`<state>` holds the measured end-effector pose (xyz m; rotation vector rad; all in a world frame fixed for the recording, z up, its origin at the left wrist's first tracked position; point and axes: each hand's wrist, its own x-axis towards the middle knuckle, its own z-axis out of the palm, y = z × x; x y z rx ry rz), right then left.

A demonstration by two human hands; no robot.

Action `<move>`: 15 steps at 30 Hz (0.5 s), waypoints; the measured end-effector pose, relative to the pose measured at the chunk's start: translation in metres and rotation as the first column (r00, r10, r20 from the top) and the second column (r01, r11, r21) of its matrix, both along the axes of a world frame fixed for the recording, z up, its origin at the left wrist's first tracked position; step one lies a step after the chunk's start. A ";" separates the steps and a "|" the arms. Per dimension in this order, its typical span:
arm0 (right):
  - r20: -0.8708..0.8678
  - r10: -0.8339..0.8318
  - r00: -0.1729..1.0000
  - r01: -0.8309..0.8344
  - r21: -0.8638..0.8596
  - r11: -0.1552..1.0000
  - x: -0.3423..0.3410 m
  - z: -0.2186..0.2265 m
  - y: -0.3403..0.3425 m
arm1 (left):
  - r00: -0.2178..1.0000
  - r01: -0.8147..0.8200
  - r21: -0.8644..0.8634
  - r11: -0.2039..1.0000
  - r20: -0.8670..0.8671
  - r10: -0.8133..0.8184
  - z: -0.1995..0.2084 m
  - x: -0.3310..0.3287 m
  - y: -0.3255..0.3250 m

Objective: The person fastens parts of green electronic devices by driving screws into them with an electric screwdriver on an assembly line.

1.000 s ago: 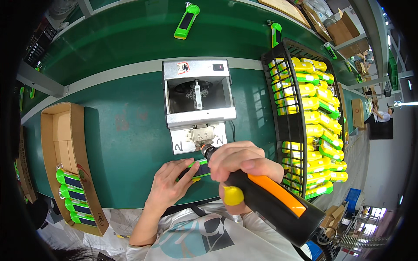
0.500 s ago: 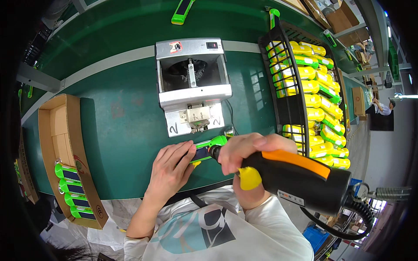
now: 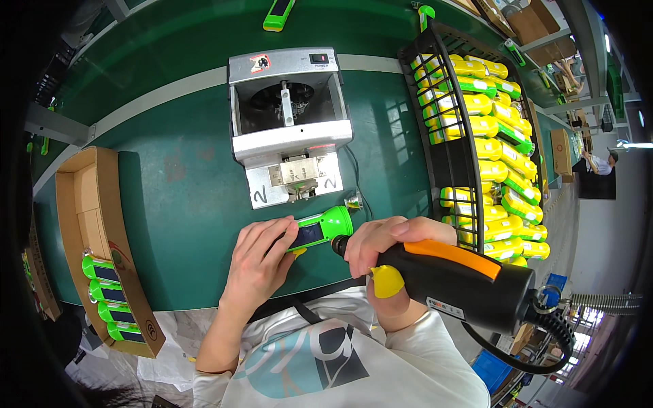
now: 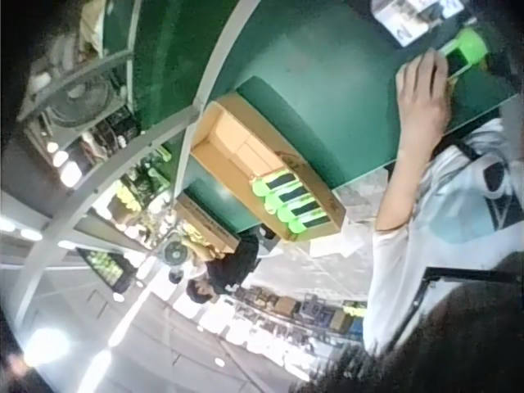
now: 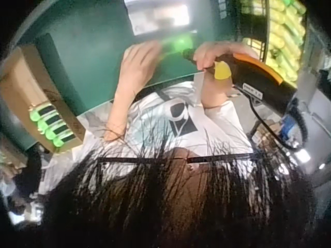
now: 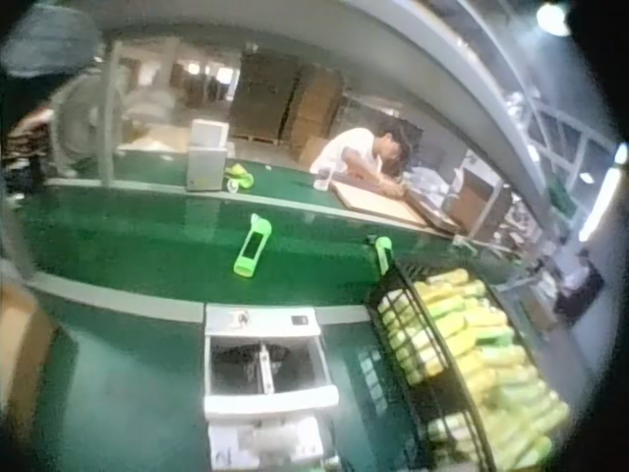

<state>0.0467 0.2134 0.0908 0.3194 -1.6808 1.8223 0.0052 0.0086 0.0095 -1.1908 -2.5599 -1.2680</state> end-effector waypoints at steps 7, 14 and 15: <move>0.056 -0.005 0.998 0.013 -0.142 0.990 0.002 -0.013 -0.003 | 1.000 -0.006 0.013 1.000 0.004 0.006 0.002 0.000 0.001; -0.060 0.043 0.997 -0.038 0.081 0.996 -0.001 -0.021 -0.003 | 1.000 -0.009 0.016 1.000 -0.006 0.009 0.000 0.000 0.001; -0.053 0.021 0.998 -0.015 0.102 0.995 -0.001 -0.021 -0.006 | 1.000 -0.009 0.013 1.000 -0.010 0.009 0.000 0.000 0.000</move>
